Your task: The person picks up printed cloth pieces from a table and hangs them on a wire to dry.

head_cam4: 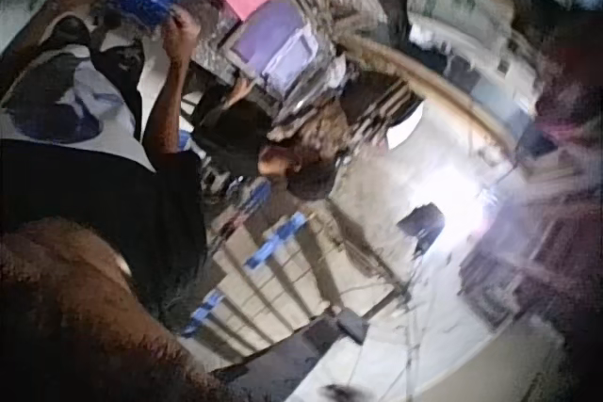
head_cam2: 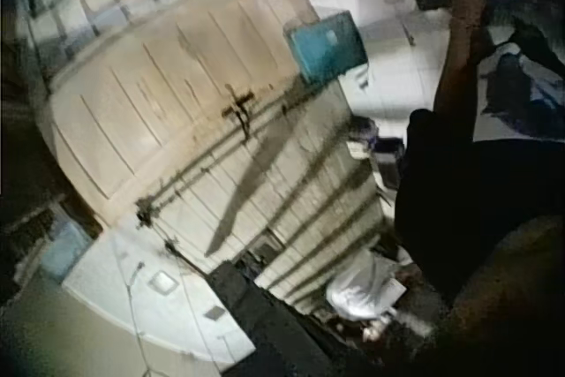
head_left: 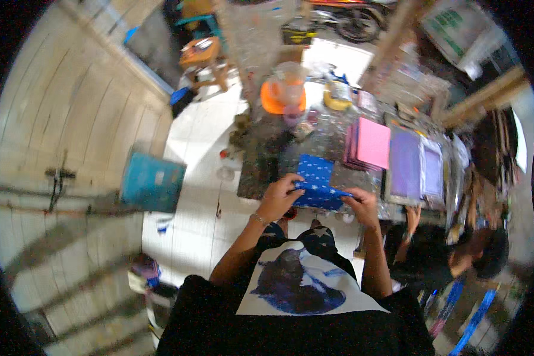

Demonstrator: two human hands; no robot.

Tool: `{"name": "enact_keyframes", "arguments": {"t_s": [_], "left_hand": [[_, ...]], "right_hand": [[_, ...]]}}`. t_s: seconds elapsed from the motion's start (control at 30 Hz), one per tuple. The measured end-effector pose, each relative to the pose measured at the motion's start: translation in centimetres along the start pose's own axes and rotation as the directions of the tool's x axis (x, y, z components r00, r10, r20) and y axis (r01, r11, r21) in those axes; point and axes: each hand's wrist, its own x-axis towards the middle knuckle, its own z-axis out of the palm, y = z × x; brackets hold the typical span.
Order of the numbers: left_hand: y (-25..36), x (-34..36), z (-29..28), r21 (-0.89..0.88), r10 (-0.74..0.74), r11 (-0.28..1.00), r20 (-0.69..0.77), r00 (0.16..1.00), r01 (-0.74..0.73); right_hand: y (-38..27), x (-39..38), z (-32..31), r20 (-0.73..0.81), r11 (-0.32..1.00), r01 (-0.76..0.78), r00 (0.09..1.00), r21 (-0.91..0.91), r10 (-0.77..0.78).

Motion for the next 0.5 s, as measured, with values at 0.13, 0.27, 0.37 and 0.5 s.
{"name": "enact_keyframes", "arguments": {"t_s": [0.13,0.27,0.37,0.5], "left_hand": [[-0.7,-2.4,-0.7,-0.024,-0.113,0.994,-0.131,0.985,0.111],[-4.6,-5.4,1.0,-0.091,-0.155,0.987,-0.267,0.951,0.135],[-5.7,-7.1,1.8,-0.092,-0.168,0.985,-0.296,0.940,0.147],[-5.9,-8.0,2.7,-0.190,-0.366,0.923,-0.174,0.914,0.333]], "right_hand": [[-1.6,0.9,1.7,0.010,0.997,-0.068,0.998,0.044,0.068],[1.2,-0.1,3.0,0.056,0.959,-0.217,0.976,0.181,0.210],[0.6,-0.5,3.3,0.094,0.941,-0.286,0.957,0.180,0.273],[1.0,-1.0,2.3,0.107,0.926,-0.372,0.920,-0.064,0.377]]}}
